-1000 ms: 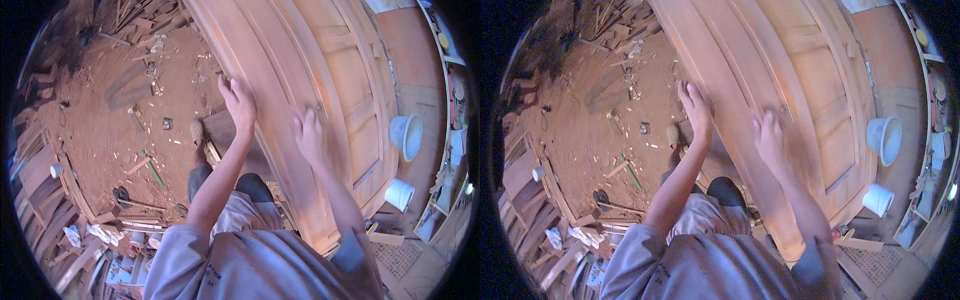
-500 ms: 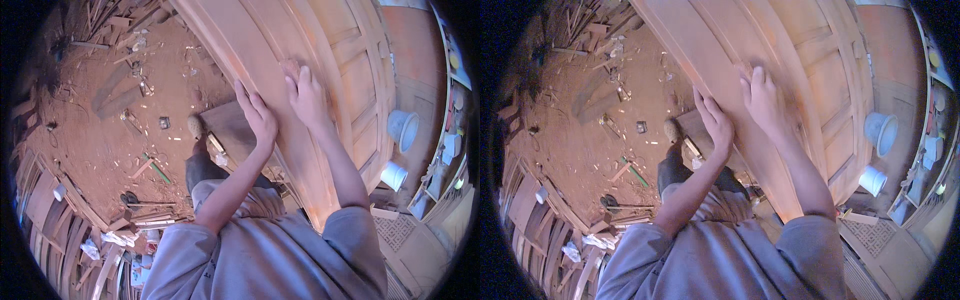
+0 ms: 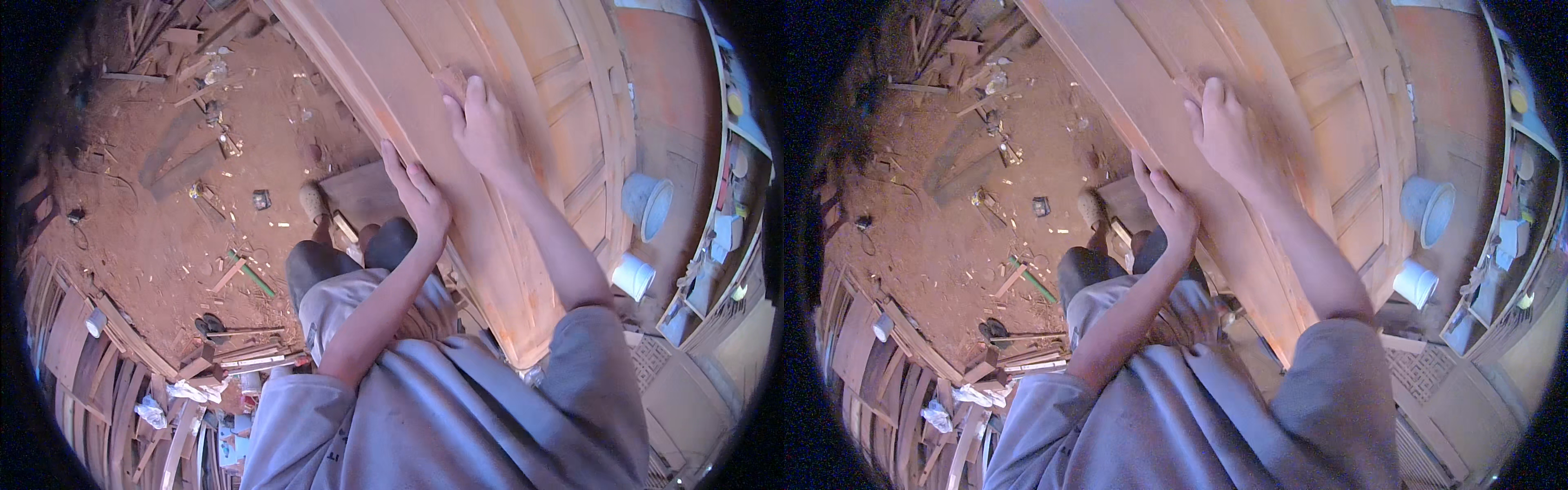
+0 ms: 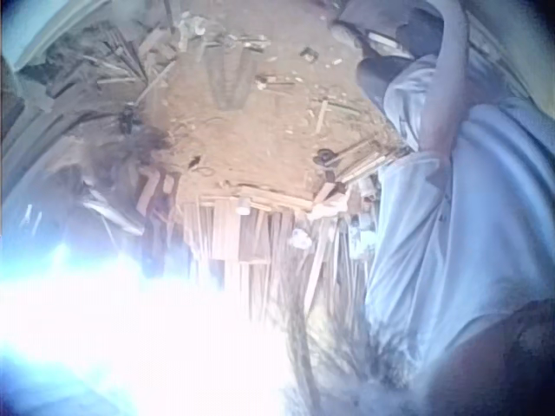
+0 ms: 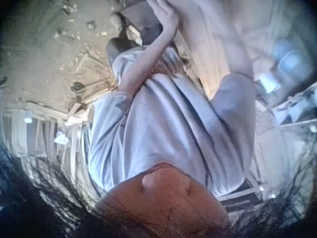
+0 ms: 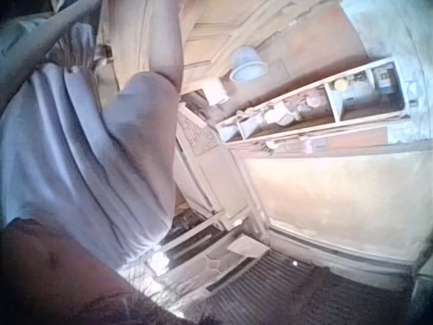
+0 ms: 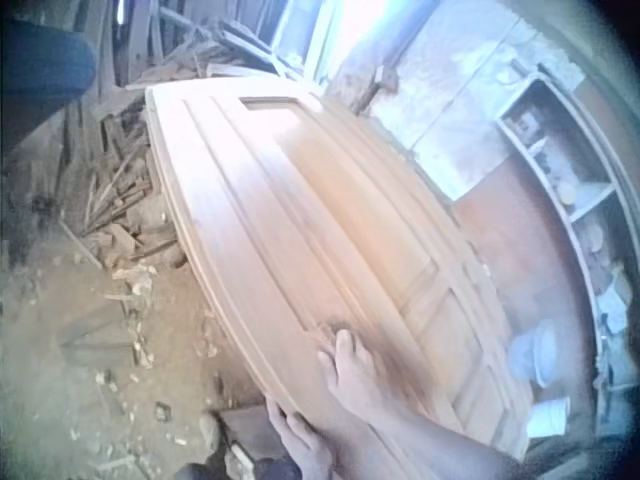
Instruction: The person sands a wooden door by hand using a piece of sandpaper and a wooden block, working along the panels and grooves, and periodically wiping the surface to check the progress.
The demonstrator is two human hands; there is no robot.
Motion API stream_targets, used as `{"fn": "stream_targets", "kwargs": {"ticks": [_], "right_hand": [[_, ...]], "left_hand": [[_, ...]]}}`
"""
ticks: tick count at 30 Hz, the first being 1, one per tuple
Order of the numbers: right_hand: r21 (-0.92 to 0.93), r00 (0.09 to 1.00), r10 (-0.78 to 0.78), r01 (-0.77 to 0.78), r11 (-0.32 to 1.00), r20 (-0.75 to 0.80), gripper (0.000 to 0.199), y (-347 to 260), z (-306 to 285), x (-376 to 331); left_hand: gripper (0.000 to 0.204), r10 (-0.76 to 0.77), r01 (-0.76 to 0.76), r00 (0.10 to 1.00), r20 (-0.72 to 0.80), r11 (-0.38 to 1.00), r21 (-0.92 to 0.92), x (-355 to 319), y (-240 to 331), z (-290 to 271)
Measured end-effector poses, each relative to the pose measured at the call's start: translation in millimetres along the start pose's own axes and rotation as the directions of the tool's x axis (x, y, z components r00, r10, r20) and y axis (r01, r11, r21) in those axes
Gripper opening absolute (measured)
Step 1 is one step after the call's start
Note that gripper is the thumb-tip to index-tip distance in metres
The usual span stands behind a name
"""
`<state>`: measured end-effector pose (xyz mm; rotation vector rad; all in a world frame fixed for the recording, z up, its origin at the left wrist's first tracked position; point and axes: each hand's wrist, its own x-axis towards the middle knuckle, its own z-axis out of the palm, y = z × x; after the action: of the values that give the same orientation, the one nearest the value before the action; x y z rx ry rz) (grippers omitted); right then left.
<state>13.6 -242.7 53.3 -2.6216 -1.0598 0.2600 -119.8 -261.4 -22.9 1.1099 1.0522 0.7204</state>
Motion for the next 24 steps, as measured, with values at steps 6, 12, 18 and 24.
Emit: {"fn": "stream_targets", "kwargs": {"ticks": [6, 12, 18, 24], "right_hand": [[-0.057, 0.999, -0.040, 0.040, 0.998, 0.003, 0.029, 60, -10, -145], [-0.088, 0.997, -0.070, 0.067, 0.994, -0.022, 0.036, 31, 6, -77], [0.034, 1.000, -0.023, 0.023, 0.999, -0.011, 0.033, -36, 22, 99], [-0.016, 0.998, 0.034, -0.033, 0.999, 0.054, 0.035, 13, 5, -45]], "left_hand": [[0.054, -0.041, 0.042, 0.999, -0.023, 0.997, 0.064, 0, 2, -4], [0.054, 0.048, -0.040, 0.998, -0.049, 0.988, 0.151, -2, -6, -4], [0.055, 0.020, -0.021, 1.000, 0.009, 0.993, 0.112, 3, 0, -1], [0.059, 0.008, -0.010, 1.000, 0.019, 0.994, 0.112, 4, 6, -9]]}}
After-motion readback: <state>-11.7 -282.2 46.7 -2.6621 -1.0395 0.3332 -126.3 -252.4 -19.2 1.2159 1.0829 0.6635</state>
